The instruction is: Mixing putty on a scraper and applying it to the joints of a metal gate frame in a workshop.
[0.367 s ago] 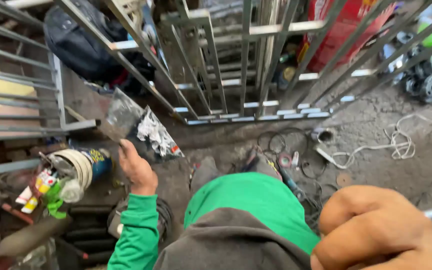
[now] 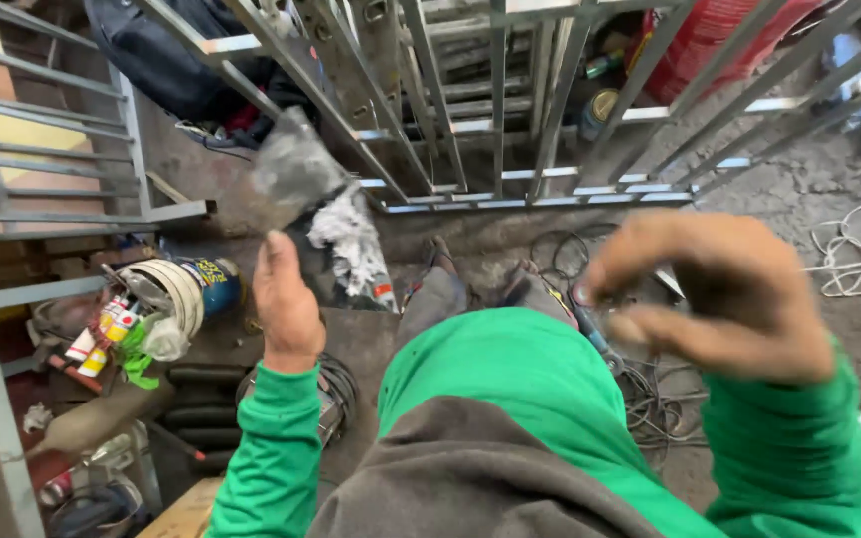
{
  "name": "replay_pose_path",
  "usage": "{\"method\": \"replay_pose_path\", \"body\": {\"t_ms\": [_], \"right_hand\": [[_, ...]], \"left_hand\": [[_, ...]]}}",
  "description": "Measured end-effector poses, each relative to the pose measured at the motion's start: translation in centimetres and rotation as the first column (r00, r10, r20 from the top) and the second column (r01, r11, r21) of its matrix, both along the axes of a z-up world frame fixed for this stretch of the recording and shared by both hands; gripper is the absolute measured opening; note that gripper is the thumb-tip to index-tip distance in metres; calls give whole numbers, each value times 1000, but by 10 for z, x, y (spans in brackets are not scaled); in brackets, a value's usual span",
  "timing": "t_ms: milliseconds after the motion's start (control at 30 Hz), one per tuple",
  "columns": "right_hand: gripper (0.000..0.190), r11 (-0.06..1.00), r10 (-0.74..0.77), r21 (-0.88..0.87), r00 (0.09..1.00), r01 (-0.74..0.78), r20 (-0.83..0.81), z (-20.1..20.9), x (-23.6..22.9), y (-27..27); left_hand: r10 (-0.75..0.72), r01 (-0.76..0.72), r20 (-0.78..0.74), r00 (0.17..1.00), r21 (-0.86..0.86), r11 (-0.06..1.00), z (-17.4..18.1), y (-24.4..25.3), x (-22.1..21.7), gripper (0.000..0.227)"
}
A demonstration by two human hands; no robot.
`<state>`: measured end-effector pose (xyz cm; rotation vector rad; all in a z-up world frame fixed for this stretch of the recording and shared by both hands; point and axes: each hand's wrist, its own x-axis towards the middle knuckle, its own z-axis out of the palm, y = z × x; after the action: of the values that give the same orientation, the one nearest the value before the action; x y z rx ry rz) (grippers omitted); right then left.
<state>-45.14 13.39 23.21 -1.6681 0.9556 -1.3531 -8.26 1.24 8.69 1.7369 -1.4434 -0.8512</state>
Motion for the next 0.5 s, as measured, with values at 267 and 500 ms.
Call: {"method": "replay_pose_path", "body": {"t_ms": [267, 500], "right_hand": [[63, 955, -296, -234, 625, 182, -723, -54, -1, -72], [33, 924, 225, 380, 747, 41, -626, -91, -41, -88]], "left_hand": [[-847, 779, -22, 531, 408, 477, 78, -74, -108, 50], [-977, 854, -71, 200, 502, 138, 73, -82, -146, 38]]}}
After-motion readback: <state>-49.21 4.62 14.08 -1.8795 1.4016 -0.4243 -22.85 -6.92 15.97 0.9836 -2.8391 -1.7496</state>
